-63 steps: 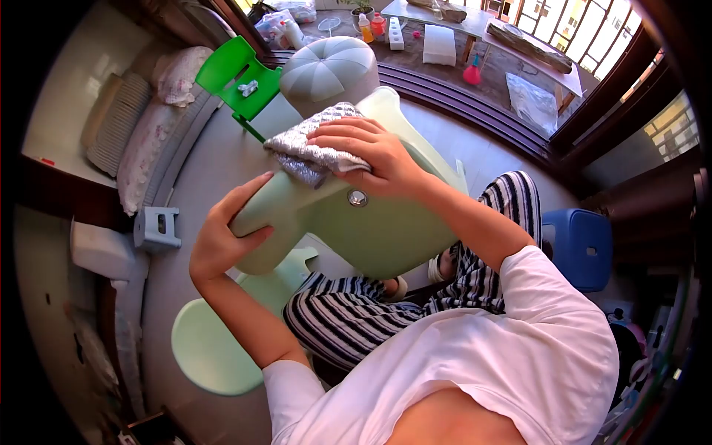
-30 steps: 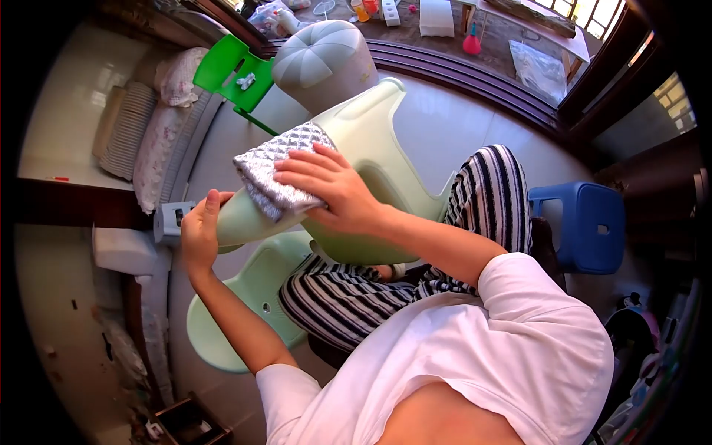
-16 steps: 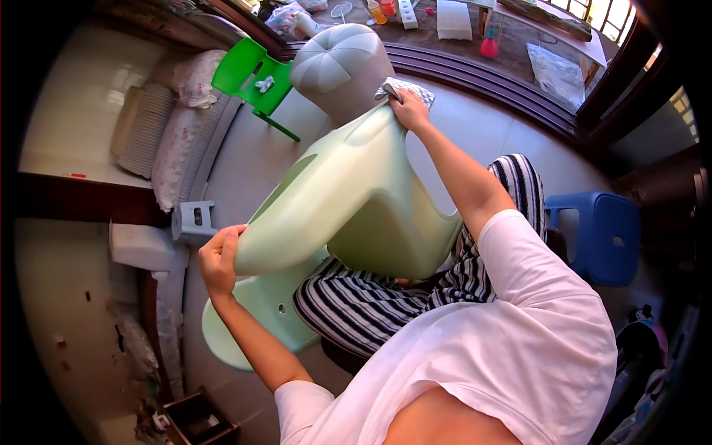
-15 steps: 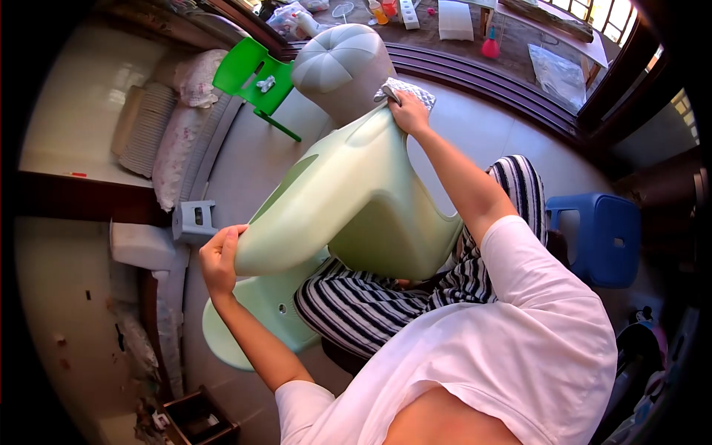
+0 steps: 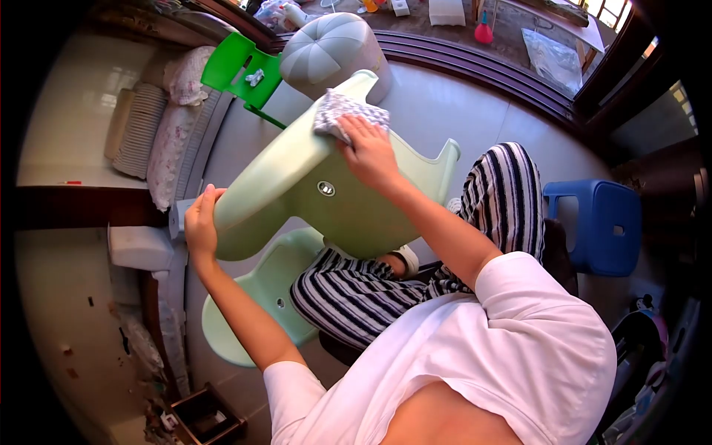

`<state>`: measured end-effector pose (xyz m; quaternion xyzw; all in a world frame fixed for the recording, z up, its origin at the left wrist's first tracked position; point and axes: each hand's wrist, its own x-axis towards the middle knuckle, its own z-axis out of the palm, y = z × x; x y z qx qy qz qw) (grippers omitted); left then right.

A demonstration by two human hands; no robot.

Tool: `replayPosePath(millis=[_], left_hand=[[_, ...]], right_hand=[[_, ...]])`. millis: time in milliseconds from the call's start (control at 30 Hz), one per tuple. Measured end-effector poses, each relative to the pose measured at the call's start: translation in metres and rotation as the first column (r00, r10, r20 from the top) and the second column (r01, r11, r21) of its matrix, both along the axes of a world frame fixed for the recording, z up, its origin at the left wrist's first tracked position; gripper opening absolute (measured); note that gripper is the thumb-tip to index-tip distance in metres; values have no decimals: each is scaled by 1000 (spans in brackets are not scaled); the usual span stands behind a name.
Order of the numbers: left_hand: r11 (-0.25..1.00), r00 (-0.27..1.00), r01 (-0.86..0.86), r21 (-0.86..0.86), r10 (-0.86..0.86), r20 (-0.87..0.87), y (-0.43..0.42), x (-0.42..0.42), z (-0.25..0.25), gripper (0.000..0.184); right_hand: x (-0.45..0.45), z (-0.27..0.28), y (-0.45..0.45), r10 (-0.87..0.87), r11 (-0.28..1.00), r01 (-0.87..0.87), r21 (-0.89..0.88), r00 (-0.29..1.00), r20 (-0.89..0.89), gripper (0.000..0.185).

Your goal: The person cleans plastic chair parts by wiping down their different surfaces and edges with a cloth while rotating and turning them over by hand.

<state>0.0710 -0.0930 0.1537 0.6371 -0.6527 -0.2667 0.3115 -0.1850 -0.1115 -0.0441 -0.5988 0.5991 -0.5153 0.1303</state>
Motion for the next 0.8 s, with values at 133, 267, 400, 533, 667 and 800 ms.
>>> replayPosePath(millis=[133, 267, 400, 533, 667, 800], left_hand=[[996, 995, -93, -5, 93, 34, -9, 0, 0, 46], [996, 994, -91, -25, 93, 58, -12, -13, 5, 46], [993, 990, -116, -20, 117, 76, -21, -22, 5, 45], [982, 969, -188, -27, 190, 160, -25, -27, 8, 49], [969, 950, -243, -34, 245, 196, -29, -13, 6, 51], [969, 954, -240, -62, 247, 169, -34, 1, 1, 51]], right_hand=[[-34, -31, 2, -123, 962, 92, 256, 986, 111, 38], [-15, -21, 7, -134, 980, 126, 155, 990, 44, 36], [0, 10, 15, -47, 989, 53, -135, 998, 48, 38], [-24, -25, 30, -224, 974, 222, -34, 974, -38, 35], [-62, -56, 47, -336, 900, 271, 342, 930, 147, 29], [-38, -41, 46, -195, 980, 196, 19, 957, 213, 28]])
